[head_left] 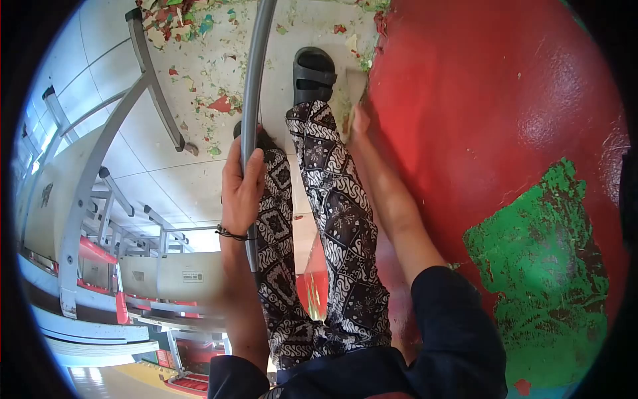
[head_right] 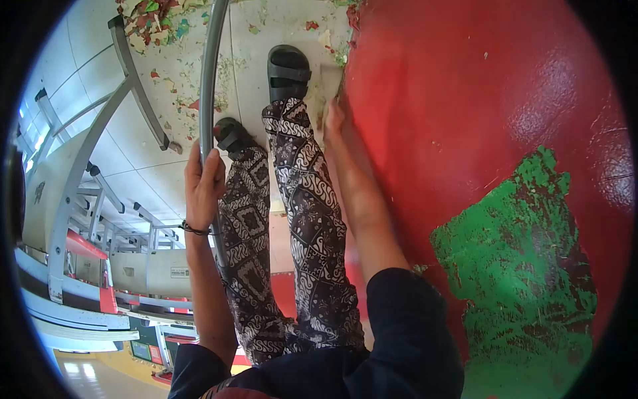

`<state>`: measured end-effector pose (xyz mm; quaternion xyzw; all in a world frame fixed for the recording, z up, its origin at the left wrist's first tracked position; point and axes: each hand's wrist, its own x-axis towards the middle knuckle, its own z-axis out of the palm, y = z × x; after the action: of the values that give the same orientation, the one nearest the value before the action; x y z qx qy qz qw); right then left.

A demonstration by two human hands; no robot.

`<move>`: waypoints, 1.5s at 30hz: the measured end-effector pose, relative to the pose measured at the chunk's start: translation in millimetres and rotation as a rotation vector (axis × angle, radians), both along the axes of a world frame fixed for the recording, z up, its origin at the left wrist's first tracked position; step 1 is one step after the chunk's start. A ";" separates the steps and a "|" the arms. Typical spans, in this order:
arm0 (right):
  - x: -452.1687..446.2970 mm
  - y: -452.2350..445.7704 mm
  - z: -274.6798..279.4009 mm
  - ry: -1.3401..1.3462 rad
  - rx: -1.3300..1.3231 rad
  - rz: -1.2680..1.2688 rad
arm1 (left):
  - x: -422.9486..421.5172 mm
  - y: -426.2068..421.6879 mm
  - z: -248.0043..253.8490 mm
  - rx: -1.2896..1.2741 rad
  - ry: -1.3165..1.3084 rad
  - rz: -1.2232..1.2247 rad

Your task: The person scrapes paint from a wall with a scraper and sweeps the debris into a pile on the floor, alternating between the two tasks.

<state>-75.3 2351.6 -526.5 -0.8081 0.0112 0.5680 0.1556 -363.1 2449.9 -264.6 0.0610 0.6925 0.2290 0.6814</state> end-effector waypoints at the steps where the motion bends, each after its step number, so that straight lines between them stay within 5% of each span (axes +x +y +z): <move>1: 0.3 29.0 -3.6 0.133 -0.041 -0.052 | 2.1 -1.5 -0.7 -0.002 0.003 -0.010; 2: -0.1 52.7 -15.1 0.270 -0.077 -0.104 | 2.9 -3.1 -1.6 0.016 0.017 -0.014; 4: -18.8 87.3 -55.0 0.045 0.038 0.022 | 2.5 -4.1 -3.0 0.042 0.041 -0.020; 6: -50.4 167.1 -4.8 0.020 0.176 0.322 | 1.3 -4.0 -4.4 0.047 0.051 -0.033; 7: -52.5 189.5 -12.9 0.068 0.454 0.440 | -0.3 -4.7 -3.7 0.044 0.055 -0.036; 11: -86.4 230.1 10.7 0.084 0.656 0.314 | 1.5 -7.2 1.1 0.035 -0.027 0.047; 14: -105.2 160.6 15.9 0.029 0.269 0.566 | -2.9 -30.8 12.3 0.041 0.048 -0.006; 17: -133.9 32.6 11.2 -0.279 0.435 1.064 | -28.8 -84.1 36.1 -0.008 0.041 -0.138; 20: -172.5 -73.3 40.2 -0.137 0.120 1.329 | -55.8 -157.5 47.3 -0.102 0.043 -0.239; 23: -219.6 -196.2 -1.4 -0.073 0.264 1.016 | -71.9 -200.4 33.8 -0.043 0.185 -0.135; 27: -289.9 -189.9 -13.5 -0.019 0.216 0.785 | -91.1 -222.1 -7.9 0.013 0.247 -0.178; 29: -317.0 -138.0 -24.8 -0.134 0.280 0.716 | -90.8 -229.4 -27.6 0.057 0.306 -0.238; 30: -321.4 -132.5 -85.3 -0.344 0.691 0.773 | -88.9 -238.6 -40.5 0.088 0.330 -0.255; 31: -328.2 -59.2 -63.6 -0.379 0.386 0.787 | -86.2 -231.5 -39.9 0.084 0.326 -0.242; 33: -323.4 41.3 -51.6 -0.396 0.588 0.864 | -82.7 -205.9 -28.5 -0.081 0.335 -0.451; 37: -292.4 158.1 -40.3 -0.352 1.154 0.725 | -82.3 -201.8 -31.8 0.140 0.347 -0.417; 39: -259.7 130.9 -25.7 0.078 0.607 0.434 | -85.6 -196.6 -35.7 0.114 0.333 -0.289; 40: -249.0 102.4 -19.4 -0.312 0.656 0.849 | -86.2 -194.9 -38.1 0.113 0.362 -0.291; 45: -223.4 -101.5 -26.8 -0.281 0.284 1.027 | -96.3 -185.0 -43.7 0.138 0.515 -0.346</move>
<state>-298.7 2250.1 -553.3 -0.7489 -0.4821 0.4534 -0.0340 -459.4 2264.9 -308.2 0.2799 0.8044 0.1331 0.5068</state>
